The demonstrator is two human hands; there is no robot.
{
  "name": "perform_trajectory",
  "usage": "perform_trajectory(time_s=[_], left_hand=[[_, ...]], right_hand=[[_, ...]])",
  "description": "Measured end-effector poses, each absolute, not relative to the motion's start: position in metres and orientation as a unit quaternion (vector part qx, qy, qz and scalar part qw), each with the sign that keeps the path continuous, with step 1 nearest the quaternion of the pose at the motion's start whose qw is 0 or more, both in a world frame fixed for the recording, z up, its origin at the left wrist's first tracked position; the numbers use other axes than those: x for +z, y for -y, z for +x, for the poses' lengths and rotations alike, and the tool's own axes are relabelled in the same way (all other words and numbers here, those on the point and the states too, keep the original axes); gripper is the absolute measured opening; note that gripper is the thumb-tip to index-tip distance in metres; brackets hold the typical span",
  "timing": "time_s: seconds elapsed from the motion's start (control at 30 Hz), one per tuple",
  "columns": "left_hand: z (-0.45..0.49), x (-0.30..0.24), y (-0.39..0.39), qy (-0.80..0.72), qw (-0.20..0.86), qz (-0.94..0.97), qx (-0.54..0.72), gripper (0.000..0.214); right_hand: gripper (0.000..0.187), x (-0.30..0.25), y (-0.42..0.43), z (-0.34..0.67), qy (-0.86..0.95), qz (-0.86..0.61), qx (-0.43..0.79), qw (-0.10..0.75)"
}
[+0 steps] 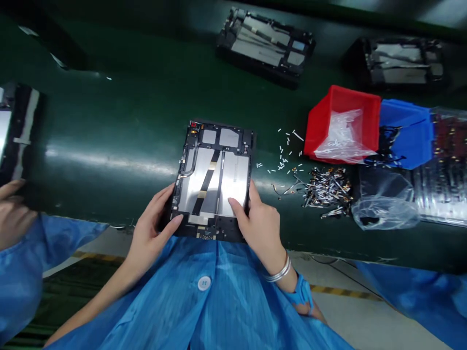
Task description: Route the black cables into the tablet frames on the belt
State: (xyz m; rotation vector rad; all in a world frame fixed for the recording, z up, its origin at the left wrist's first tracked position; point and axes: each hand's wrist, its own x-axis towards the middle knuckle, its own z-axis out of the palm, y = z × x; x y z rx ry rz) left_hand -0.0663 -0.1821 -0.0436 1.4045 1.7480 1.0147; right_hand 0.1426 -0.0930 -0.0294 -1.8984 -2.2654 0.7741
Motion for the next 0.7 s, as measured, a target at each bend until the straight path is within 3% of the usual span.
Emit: perform_trajectory(time_s=[0.13, 0.27, 0.4, 0.7], left_hand=[[-0.076, -0.042, 0.177, -0.614, 0.463, 0.431, 0.471, 0.061], [-0.092, -0.042, 0.154, -0.615, 0.467, 0.361, 0.523, 0.062], [-0.139, -0.049, 0.093, -0.619, 0.421, 0.375, 0.547, 0.062], [-0.280, -0.060, -0.118, -0.673, 0.246, 0.529, 0.454, 0.051]], right_hand=[[0.066, -0.022, 0.074, 0.134, 0.728, -0.579, 0.340, 0.138], [0.055, -0.020, 0.054, 0.130, 0.711, -0.543, 0.376, 0.242], [0.044, -0.025, 0.045, 0.134, 0.689, -0.541, 0.377, 0.302], [0.025, -0.038, 0.045, 0.135, 0.783, -0.502, 0.213, 0.300]])
